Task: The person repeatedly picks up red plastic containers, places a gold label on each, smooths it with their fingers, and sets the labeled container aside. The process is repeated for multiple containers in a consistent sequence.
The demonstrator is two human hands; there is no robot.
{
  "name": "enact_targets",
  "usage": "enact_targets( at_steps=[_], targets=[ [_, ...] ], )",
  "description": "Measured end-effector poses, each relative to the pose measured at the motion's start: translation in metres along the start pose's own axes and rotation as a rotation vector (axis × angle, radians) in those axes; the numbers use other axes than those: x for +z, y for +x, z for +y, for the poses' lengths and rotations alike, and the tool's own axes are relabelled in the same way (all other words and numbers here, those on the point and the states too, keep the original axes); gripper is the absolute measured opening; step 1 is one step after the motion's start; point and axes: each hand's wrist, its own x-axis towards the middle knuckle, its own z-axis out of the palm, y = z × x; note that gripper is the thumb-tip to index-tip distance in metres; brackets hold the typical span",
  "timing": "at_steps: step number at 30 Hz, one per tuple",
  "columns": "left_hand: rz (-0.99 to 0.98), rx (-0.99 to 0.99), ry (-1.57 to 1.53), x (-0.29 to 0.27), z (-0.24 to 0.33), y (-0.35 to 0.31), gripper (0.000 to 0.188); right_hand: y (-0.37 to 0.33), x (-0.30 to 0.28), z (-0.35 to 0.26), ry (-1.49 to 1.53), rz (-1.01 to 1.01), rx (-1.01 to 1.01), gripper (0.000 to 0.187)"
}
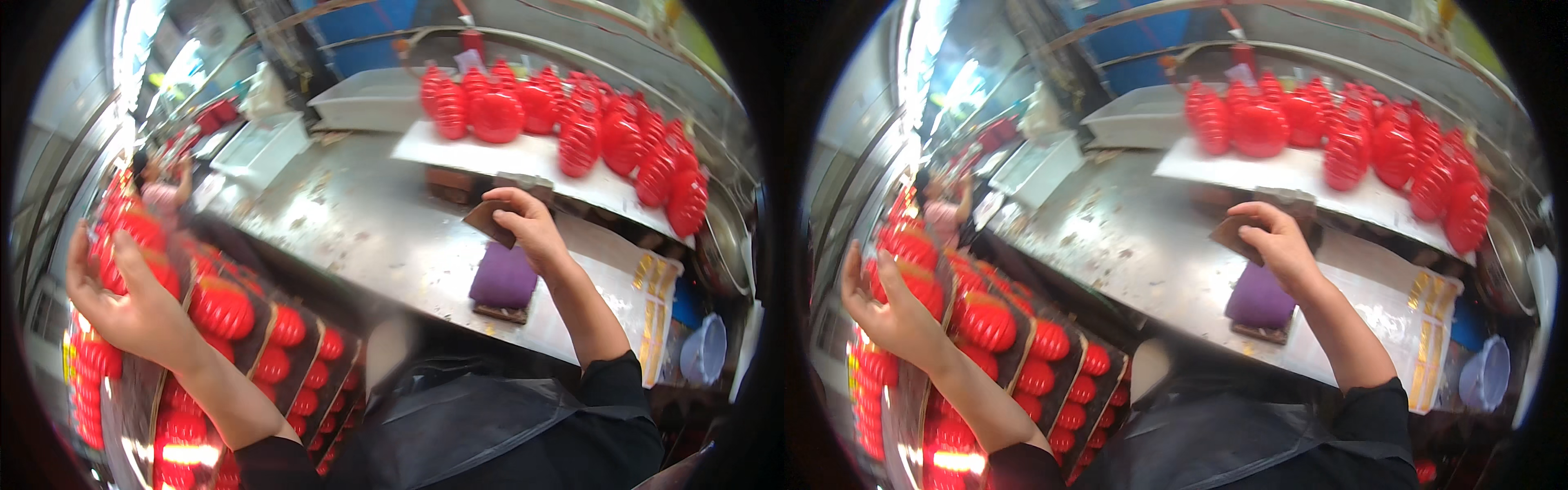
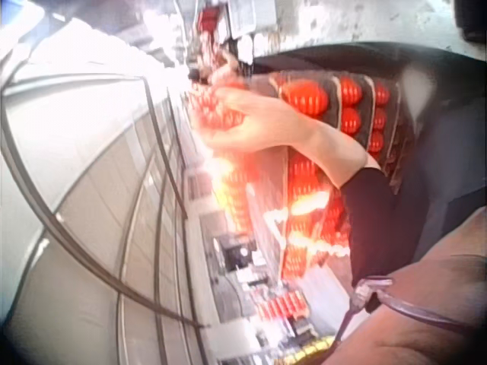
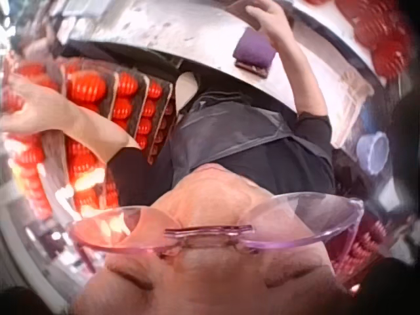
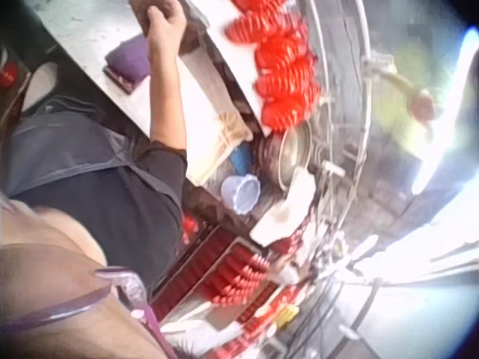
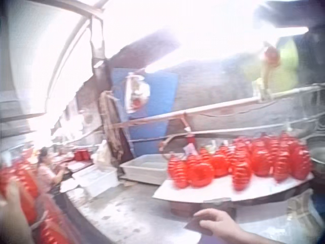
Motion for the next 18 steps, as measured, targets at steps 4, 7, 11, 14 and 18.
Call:
enact_targets(
  at_steps=[4,7,11,14,18],
  targets=[
    [-0.369,0.130,-0.303,0.098,0.036,-0.057,0.037,-0.020,-0.020,-0.009,0.016,0.000,0.025,0.019],
    [-0.652,-0.030,-0.470,0.191,0.055,-0.101,0.040,-0.042,-0.040,-0.009,0.061,0.023,0.226,0.013],
    [-0.869,-0.096,-0.549,0.301,0.078,-0.152,0.050,-0.064,-0.065,0.007,0.050,0.013,0.289,0.026],
    [-0.963,-0.213,-0.667,0.371,0.097,-0.192,0.056,-0.071,-0.079,0.021,0.055,0.036,0.417,0.027],
    [-1.041,-0.324,-0.749,0.450,0.118,-0.231,0.061,-0.068,-0.084,0.032,0.049,0.054,0.411,0.027]
  ],
)
